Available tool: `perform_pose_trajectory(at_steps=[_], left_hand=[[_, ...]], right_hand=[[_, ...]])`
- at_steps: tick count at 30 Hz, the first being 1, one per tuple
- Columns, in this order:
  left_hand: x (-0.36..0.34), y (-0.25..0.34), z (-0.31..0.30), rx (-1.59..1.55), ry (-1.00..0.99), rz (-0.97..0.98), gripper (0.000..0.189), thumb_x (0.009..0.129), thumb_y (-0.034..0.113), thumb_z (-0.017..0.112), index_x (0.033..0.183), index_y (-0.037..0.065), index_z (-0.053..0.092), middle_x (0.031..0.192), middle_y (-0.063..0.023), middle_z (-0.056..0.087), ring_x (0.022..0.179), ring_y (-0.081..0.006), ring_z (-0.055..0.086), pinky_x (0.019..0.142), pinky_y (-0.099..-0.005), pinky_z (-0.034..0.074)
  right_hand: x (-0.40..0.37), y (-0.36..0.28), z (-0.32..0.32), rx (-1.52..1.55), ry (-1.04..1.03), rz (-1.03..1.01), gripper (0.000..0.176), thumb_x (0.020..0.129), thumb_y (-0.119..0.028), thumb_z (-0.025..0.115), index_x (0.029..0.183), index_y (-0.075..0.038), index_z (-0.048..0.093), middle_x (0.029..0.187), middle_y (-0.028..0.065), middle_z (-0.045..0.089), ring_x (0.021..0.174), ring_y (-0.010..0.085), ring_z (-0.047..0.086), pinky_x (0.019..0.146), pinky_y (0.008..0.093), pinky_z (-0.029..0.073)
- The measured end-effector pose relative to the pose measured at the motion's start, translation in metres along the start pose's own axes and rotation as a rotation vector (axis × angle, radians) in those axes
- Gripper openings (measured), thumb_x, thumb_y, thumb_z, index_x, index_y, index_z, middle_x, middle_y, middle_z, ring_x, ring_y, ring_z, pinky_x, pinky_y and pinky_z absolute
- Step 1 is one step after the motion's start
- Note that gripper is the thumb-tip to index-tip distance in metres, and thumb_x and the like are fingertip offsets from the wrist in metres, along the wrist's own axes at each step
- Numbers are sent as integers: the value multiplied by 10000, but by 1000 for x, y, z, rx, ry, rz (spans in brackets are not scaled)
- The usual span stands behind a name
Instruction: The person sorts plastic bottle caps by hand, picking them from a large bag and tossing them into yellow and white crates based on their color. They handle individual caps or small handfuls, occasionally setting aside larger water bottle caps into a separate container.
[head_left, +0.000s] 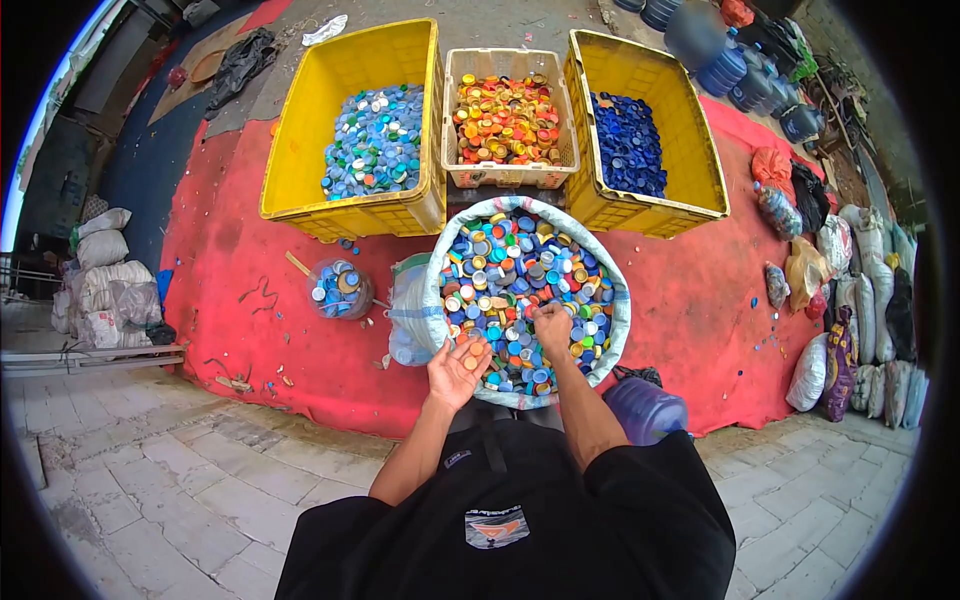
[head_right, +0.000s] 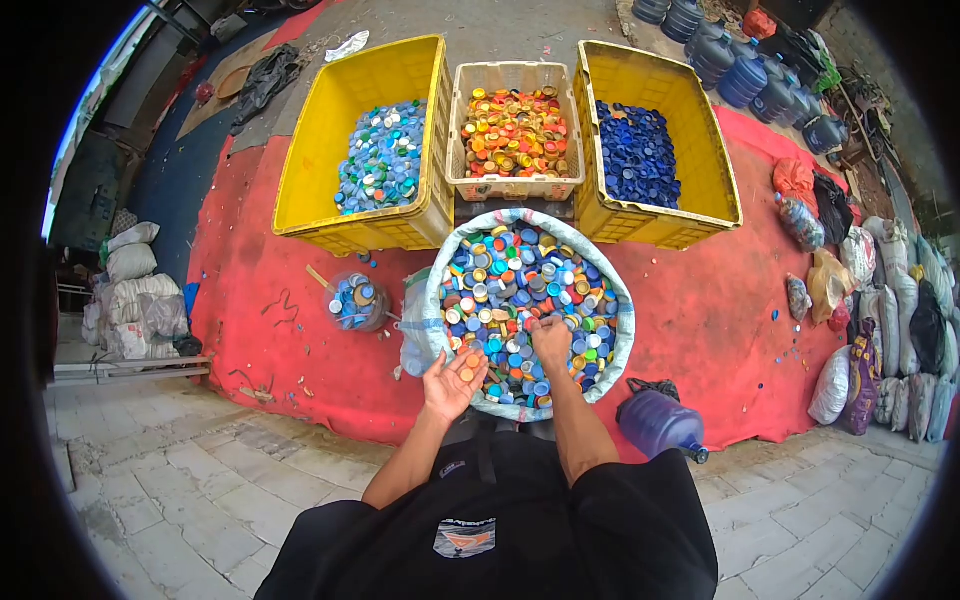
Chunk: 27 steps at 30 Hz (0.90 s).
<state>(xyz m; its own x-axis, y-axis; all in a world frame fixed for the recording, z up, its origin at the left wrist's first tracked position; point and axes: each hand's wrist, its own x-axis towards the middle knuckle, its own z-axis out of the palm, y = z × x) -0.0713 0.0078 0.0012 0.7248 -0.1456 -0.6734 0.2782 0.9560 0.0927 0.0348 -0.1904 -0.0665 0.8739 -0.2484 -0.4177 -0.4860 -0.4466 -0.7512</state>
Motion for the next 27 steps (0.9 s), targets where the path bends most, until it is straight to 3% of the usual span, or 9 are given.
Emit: perform_pose_trajectory(at_steps=[1, 4, 8, 13, 20, 21, 24, 26, 27], left_hand=[[3, -1, 1, -9, -6, -4, 641, 932, 428, 501, 1305, -88, 426, 1307, -216, 502, 1222, -340, 491, 1064, -445, 386], [11, -4, 10, -25, -31, -19, 641, 929, 424, 505, 1298, -94, 426, 1323, -219, 492, 1242, -346, 472, 1071, -454, 375], [21, -12, 24, -7, -73, -50, 637, 923, 442, 510, 1267, -91, 457, 1295, -216, 519, 1240, -344, 477, 1076, -453, 369], [31, -20, 29, -3, -60, -72, 657, 920, 467, 497, 1269, -89, 452, 1304, -226, 509, 1231, -338, 487, 1071, -441, 370], [65, -16, 49, -30, -15, -101, 710, 915, 480, 489, 1312, -103, 403, 1311, -230, 491, 1238, -343, 470, 1085, -430, 349], [74, -10, 78, -41, 37, -74, 735, 935, 499, 442, 1330, -118, 380, 1307, -238, 497, 1258, -347, 456, 1102, -431, 326], [114, 38, 193, 58, -220, 67, 831, 904, 519, 492, 1359, -147, 292, 1342, -292, 420, 1278, -393, 391, 1123, -464, 269], [107, 70, 275, 130, -384, 128, 1023, 867, 543, 534, 1426, -130, 4, 1491, -325, 96, 1418, -432, 69, 1165, -503, 84], [97, 80, 308, 159, -292, 151, 1038, 864, 534, 541, 1441, -96, -50, 1500, -322, 25, 1428, -423, -6, 1165, -506, 48]], right_hand=[[-4, 0, -3, 67, -42, 1, 178, 827, -158, 647, 896, 4, 621, 731, 83, 646, 665, 203, 625, 614, 348, 502], [-14, 6, -8, 837, -301, 343, 201, 821, -116, 639, 994, -27, 589, 778, 76, 620, 602, 204, 582, 557, 347, 475], [-43, 3, -21, 1160, -447, 381, 281, 821, -91, 512, 1096, -36, 538, 937, 112, 602, 760, 203, 593, 651, 326, 478], [-68, -8, -33, 1407, -500, 393, 479, 759, -164, 500, 1198, 28, 510, 1121, 180, 596, 999, 313, 601, 836, 393, 508], [-50, -30, -30, 1454, -340, 500, 470, 805, -207, 451, 1189, 59, 500, 1169, 208, 563, 1072, 335, 572, 917, 427, 492], [-30, -45, -26, 1454, -322, 504, 474, 820, -214, 435, 1192, 75, 487, 1177, 214, 559, 1086, 343, 565, 930, 433, 486], [24, -166, -51, 1680, -353, 212, 545, 855, -236, 419, 1236, 151, 373, 1260, 293, 473, 1169, 409, 493, 1024, 501, 401], [51, -237, -74, 1581, -386, 12, 663, 855, -247, 457, 1315, 164, 214, 1401, 352, 263, 1329, 452, 295, 1135, 535, 215], [61, -263, -84, 1559, -350, 144, 711, 852, -257, 481, 1337, 160, 171, 1482, 338, 105, 1392, 447, 171, 1153, 531, 150]])
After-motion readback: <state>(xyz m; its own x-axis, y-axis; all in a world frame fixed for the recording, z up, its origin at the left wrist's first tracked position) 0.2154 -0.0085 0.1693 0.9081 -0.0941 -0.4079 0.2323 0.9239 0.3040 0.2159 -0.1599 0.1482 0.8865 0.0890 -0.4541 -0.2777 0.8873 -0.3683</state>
